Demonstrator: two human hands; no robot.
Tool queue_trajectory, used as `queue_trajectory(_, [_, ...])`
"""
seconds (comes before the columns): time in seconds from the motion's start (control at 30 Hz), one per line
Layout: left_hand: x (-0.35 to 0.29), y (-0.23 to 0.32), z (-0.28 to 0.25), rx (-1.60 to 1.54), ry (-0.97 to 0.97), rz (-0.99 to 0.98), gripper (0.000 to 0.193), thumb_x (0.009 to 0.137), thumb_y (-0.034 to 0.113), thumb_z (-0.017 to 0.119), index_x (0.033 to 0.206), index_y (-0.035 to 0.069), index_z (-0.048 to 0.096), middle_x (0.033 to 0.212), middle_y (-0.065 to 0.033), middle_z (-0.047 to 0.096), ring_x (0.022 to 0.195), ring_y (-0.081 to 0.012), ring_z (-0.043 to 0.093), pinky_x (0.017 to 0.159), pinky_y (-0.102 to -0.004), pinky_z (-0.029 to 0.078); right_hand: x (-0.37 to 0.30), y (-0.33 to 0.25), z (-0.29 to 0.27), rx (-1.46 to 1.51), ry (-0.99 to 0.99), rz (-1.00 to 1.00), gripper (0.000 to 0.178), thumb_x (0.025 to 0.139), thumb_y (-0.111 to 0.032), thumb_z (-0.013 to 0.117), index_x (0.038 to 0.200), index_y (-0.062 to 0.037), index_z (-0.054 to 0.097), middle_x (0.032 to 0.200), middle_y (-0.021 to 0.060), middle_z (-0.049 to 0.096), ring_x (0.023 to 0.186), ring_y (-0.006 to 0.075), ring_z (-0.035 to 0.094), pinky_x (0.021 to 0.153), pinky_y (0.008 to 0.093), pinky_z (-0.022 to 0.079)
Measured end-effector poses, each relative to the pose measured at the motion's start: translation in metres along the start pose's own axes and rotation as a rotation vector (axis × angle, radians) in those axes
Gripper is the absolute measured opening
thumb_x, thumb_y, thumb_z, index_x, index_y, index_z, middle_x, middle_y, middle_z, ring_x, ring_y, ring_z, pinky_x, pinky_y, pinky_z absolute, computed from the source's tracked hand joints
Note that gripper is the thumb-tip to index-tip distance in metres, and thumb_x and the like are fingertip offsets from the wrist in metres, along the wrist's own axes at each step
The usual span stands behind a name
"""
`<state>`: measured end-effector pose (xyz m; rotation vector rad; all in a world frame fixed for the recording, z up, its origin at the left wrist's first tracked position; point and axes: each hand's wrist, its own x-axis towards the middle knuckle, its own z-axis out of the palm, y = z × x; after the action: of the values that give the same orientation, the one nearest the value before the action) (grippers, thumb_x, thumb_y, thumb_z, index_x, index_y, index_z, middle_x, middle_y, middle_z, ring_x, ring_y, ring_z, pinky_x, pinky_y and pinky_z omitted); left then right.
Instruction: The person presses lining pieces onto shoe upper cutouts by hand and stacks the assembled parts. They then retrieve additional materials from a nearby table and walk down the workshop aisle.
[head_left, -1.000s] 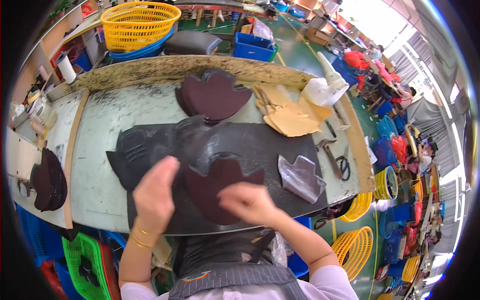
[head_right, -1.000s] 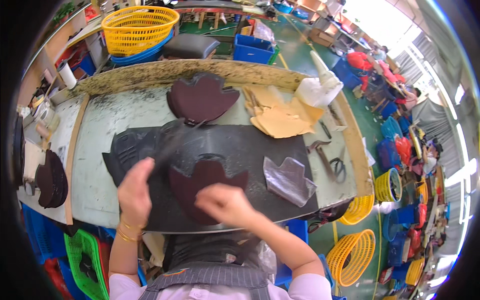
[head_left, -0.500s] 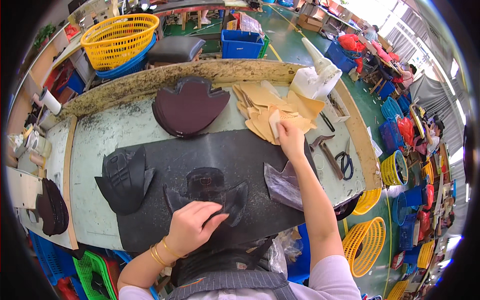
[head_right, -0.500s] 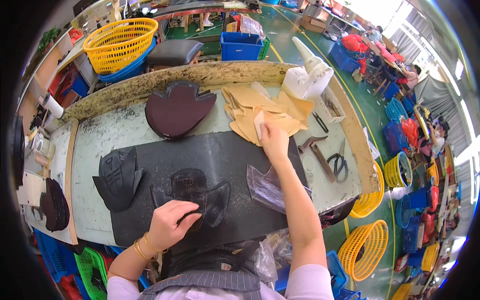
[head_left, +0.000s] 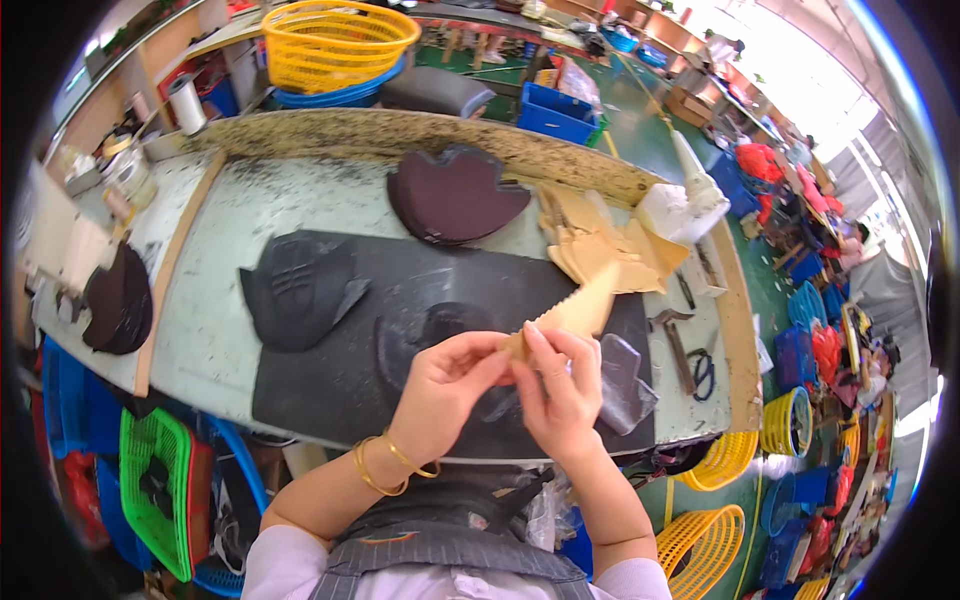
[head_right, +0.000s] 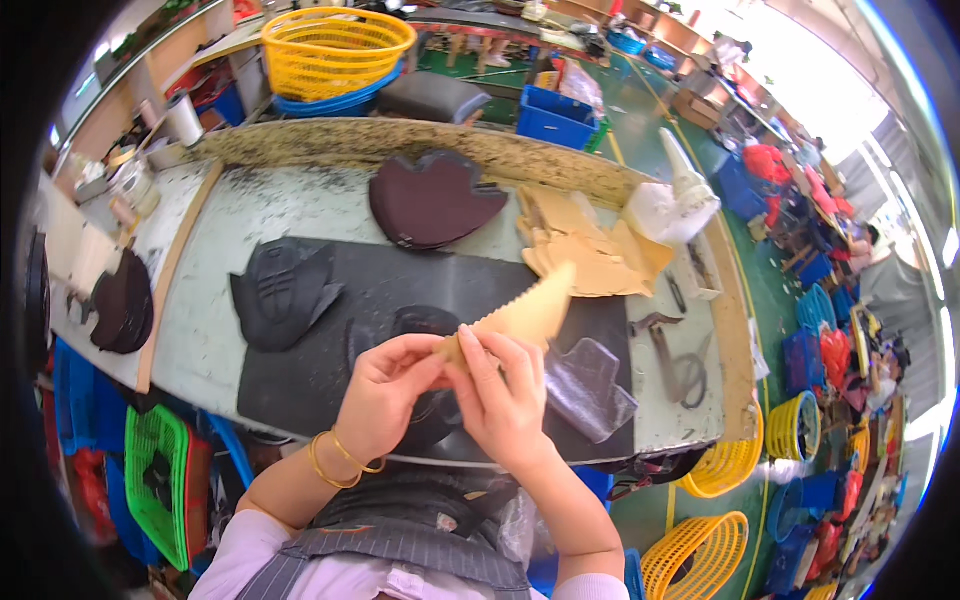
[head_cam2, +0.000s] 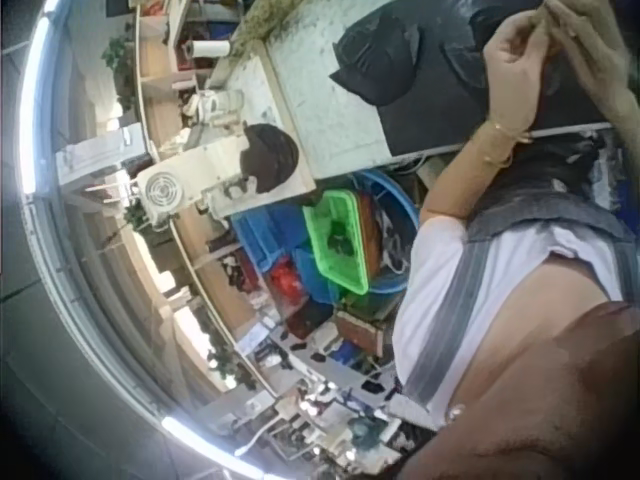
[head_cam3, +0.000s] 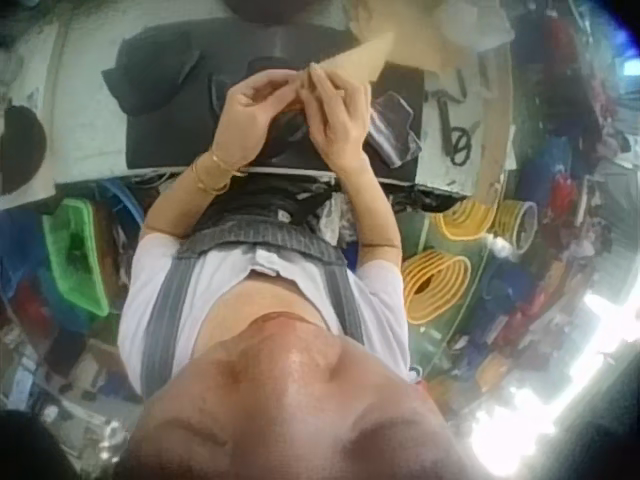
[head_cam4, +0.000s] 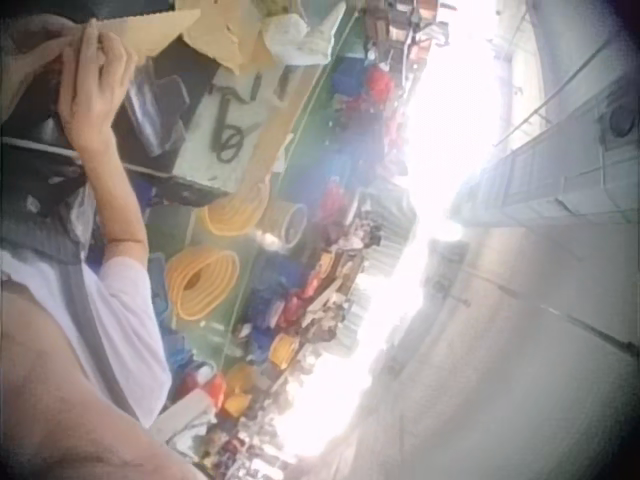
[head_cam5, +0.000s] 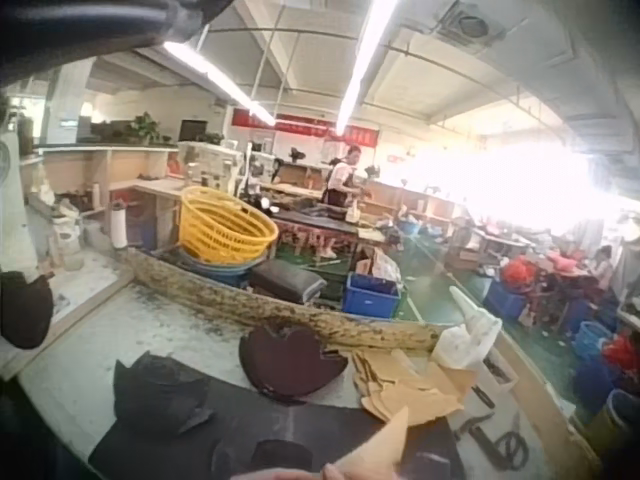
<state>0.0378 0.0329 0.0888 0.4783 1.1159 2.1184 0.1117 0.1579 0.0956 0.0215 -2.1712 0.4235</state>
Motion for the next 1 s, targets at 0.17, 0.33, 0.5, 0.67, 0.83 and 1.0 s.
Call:
queue_trajectory(0.17, [-0.038,0.012,-0.008,0.346,-0.022,0.192,0.021,0.095,0.003,0.047,0.11,-0.007,0.056,0.096,-0.0104,0.065,0.09,-0.0155,0.063,0.083,-0.0288,0.052,0.003,-0.034,-0.015,0.245,-0.17,0.122,0.026,0.073,0.005,0.069,0.098,-0.0017,0.068,0.087,0.0111,0.066,0.072,0.0204,0.064,0.062,0.0273,0.051])
queue_trajectory(0.33, [-0.058,0.012,-0.007,0.563,-0.009,0.327,0.019,0.094,0.002,0.048,0.107,-0.006,0.059,0.092,-0.0105,0.066,0.085,-0.016,0.065,0.077,-0.0275,0.053,-0.003,-0.042,-0.026,0.35,-0.279,0.129,0.021,0.073,0.006,0.068,0.093,0.0015,0.066,0.086,0.0127,0.066,0.071,0.0229,0.064,0.059,0.0282,0.051])
queue_trajectory(0.5, [-0.074,0.01,-0.001,0.489,-0.053,0.326,0.017,0.092,0.002,0.051,0.105,-0.005,0.06,0.091,-0.0112,0.066,0.083,-0.015,0.065,0.075,-0.0265,0.053,-0.015,-0.063,-0.036,0.233,-0.177,0.078,0.016,0.071,0.007,0.067,0.085,0.0024,0.062,0.085,0.0153,0.066,0.068,0.0262,0.065,0.059,0.0303,0.052])
queue_trajectory(0.67, [-0.078,0.009,-0.003,0.79,-0.044,0.409,0.017,0.086,-0.001,0.056,0.101,0.0,0.063,0.08,-0.0146,0.064,0.068,-0.0239,0.064,0.06,-0.0293,0.05,-0.03,-0.066,-0.032,0.102,-0.201,-0.054,0.024,0.068,0.002,0.068,0.09,0.0047,0.059,0.088,0.0168,0.066,0.072,0.0262,0.065,0.058,0.0313,0.053])
queue_trajectory(0.83, [-0.084,-0.006,0.006,0.79,-0.027,0.316,0.016,0.083,-0.002,0.058,0.097,0.0,0.064,0.076,-0.0136,0.063,0.064,-0.0234,0.062,0.057,-0.0277,0.048,-0.051,-0.075,-0.034,-0.114,-0.124,0.035,0.025,0.068,0.002,0.067,0.091,0.0055,0.058,0.084,0.0155,0.065,0.068,0.0248,0.065,0.056,0.0298,0.052])
queue_trajectory(1.0, [-0.078,-0.021,0.019,0.966,-0.043,0.522,0.018,0.078,-0.005,0.06,0.095,-0.001,0.062,0.078,-0.0136,0.063,0.066,-0.0273,0.061,0.059,-0.033,0.048,-0.07,-0.073,-0.041,0.189,-0.125,0.632,0.013,0.078,-0.001,0.064,0.09,0.0016,0.06,0.078,0.0119,0.065,0.06,0.017,0.063,0.054,0.0272,0.05])
